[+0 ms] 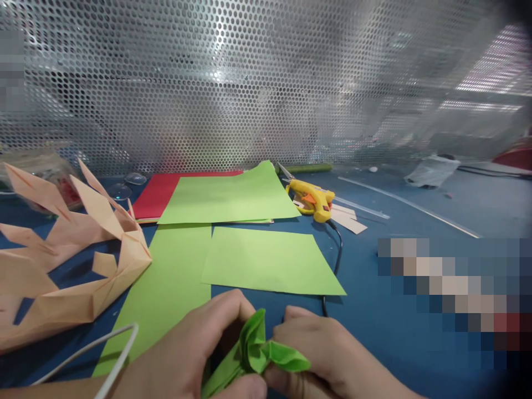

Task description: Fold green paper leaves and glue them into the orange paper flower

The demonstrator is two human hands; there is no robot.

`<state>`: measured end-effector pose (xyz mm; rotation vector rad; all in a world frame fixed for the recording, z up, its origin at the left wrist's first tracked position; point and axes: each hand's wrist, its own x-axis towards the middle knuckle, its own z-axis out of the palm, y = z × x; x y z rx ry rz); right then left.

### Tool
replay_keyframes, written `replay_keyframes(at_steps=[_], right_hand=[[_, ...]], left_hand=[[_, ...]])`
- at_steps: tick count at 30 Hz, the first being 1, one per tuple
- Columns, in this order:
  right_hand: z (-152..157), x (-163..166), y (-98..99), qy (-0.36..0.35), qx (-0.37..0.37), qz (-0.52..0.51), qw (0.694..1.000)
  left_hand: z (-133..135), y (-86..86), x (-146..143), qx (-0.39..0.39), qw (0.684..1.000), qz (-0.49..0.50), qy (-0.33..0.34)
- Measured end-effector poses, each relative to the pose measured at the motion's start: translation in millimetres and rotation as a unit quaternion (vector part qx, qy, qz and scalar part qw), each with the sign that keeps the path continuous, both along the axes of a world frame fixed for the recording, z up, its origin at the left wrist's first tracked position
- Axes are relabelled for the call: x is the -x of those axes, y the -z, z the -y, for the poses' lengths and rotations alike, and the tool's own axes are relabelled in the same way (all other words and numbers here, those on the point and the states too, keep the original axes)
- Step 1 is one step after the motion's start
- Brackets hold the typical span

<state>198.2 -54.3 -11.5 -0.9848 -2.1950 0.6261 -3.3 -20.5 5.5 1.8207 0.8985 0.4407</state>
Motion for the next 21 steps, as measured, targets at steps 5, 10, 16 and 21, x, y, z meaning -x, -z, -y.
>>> replay_keyframes(at_steps=[5,10,16,21], right_hand=[[1,0,4.5,0.003,-0.019,0.010,1.000],[2,-2,26.6,0.047,-0.082,-0.026,0.995],[2,1,25.8,0.073,-0.105,-0.014,0.992],[2,5,15.1,0.071,-0.129,-0.042,0.988]], left_hand=[[0,2.8,-1,0.074,0.997,0.026,-0.008],[0,1.7,-2,0.077,0.996,0.040,-0.022],[-1,3.5,-3,0.052,0.997,0.060,-0.017],[1,1.4,-4,0.005,0.996,0.085,-0.012]])
